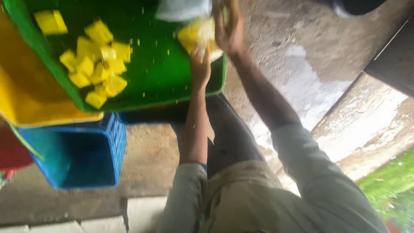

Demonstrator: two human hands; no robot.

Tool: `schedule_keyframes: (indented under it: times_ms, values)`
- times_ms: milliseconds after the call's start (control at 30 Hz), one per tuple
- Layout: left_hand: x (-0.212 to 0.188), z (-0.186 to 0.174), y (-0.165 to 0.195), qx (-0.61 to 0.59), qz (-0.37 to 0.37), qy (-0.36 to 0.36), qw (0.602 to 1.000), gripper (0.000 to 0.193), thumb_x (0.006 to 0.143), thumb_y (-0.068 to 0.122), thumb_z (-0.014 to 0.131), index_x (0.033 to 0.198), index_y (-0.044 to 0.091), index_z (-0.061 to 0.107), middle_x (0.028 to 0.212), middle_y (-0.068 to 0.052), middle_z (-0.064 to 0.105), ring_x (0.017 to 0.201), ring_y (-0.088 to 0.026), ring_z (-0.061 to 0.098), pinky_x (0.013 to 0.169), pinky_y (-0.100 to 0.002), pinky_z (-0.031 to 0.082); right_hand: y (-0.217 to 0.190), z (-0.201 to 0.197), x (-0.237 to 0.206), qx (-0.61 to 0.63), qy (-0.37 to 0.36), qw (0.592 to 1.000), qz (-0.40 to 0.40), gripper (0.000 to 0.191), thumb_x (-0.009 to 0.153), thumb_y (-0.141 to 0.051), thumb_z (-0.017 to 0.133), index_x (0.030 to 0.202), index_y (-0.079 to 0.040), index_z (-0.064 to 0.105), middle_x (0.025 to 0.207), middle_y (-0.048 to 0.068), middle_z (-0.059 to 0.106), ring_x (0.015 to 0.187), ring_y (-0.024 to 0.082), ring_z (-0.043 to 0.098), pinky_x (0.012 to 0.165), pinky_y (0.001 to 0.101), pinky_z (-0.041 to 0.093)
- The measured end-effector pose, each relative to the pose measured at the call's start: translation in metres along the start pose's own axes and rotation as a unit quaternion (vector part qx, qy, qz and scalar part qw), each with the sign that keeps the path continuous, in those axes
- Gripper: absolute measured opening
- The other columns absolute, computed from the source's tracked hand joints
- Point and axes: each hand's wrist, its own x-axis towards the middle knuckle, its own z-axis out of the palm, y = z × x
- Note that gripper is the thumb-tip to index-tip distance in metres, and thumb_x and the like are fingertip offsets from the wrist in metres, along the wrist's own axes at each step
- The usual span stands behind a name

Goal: The person picks yellow fruit chunks one at a time from a green tray, places them into clear plastic bags, and dips the filled bags into a blue bin of water. The person repeats this bagging cycle across several trays of fruit pieces.

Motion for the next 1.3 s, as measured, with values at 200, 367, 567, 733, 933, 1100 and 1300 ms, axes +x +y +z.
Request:
schedule_keyframes:
  times_ms: [200, 367, 567, 733, 933, 1100, 1300]
  values:
    - [0.017, -0.096, 0.072, -0.455, -0.122, -0.040, 0.881, 0.058, 0.096, 0.039, 0.067, 0.143, 0.006, 0.056, 0.127, -0.010, 0.066, 0.104, -0.019, 0.068, 0.087, -0.035, 0.059, -0.094, -0.004, -0.029, -0.089, -0.195, 0.954, -0.208, 0.029, 0.092, -0.002, 0.071, 0.119, -0.002, 0.063, 0.128, 0.018, 0.062, 0.117, 0.034, 0.065, 0.094, 0.0412, 0.058]
    - [-0.010, -0.136, 0.095, -0.215, -0.125, 0.032, 0.968, 0.059, 0.105, 0.037, 0.066, 0.141, -0.009, 0.063, 0.123, -0.019, 0.074, 0.099, -0.025, 0.075, 0.084, -0.038, 0.063, -0.134, 0.014, -0.062, -0.030, -0.291, 0.944, -0.154, 0.044, 0.093, -0.007, 0.074, 0.133, 0.003, 0.061, 0.136, 0.022, 0.058, 0.124, 0.035, 0.062, 0.101, 0.0428, 0.057]
    - [-0.026, -0.157, 0.048, -0.340, -0.144, 0.270, 0.889, 0.050, 0.097, 0.025, 0.065, 0.140, 0.003, 0.056, 0.108, -0.003, 0.071, 0.091, -0.013, 0.070, 0.073, -0.034, 0.060, -0.117, -0.012, -0.056, -0.237, -0.230, 0.938, -0.110, 0.030, 0.086, 0.002, 0.068, 0.114, -0.008, 0.073, 0.109, 0.011, 0.072, 0.095, 0.030, 0.065, 0.082, 0.0429, 0.057]
    - [-0.063, -0.180, 0.002, -0.465, -0.147, 0.348, 0.801, 0.037, 0.109, 0.029, 0.060, 0.131, 0.000, 0.062, 0.083, -0.001, 0.062, 0.066, -0.008, 0.050, 0.061, -0.024, 0.040, -0.125, -0.040, -0.061, -0.124, -0.278, 0.947, -0.099, 0.019, 0.095, 0.005, 0.063, 0.112, -0.001, 0.070, 0.093, 0.015, 0.067, 0.086, 0.034, 0.063, 0.079, 0.0447, 0.051]
    - [-0.081, -0.207, -0.023, -0.454, -0.216, 0.427, 0.752, 0.020, 0.092, 0.022, 0.062, 0.106, 0.009, 0.065, 0.080, -0.002, 0.061, 0.066, -0.012, 0.056, 0.061, -0.029, 0.046, -0.132, -0.019, -0.084, -0.219, -0.498, 0.834, -0.087, 0.012, 0.099, -0.003, 0.061, 0.110, -0.007, 0.067, 0.106, 0.011, 0.070, 0.093, 0.033, 0.062, 0.091, 0.0460, 0.052]
    - [-0.094, -0.197, 0.006, -0.045, -0.105, 0.284, 0.952, 0.034, 0.100, 0.040, 0.066, 0.094, 0.007, 0.064, 0.084, -0.006, 0.068, 0.069, -0.012, 0.061, 0.062, -0.034, 0.051, -0.158, 0.002, -0.063, -0.070, -0.489, 0.869, -0.001, 0.072, 0.092, -0.035, 0.073, 0.149, -0.001, 0.045, 0.134, 0.022, 0.056, 0.121, 0.032, 0.054, 0.098, 0.0469, 0.051]
    - [-0.128, -0.158, 0.045, -0.004, 0.007, 0.087, 0.996, 0.021, 0.103, 0.026, 0.062, 0.104, 0.006, 0.067, 0.090, -0.004, 0.076, 0.065, -0.011, 0.071, 0.054, -0.029, 0.059, -0.166, 0.029, -0.057, -0.092, -0.622, 0.776, 0.038, 0.034, 0.108, -0.023, 0.058, 0.135, -0.002, 0.060, 0.119, 0.020, 0.069, 0.111, 0.031, 0.067, 0.094, 0.0431, 0.054]
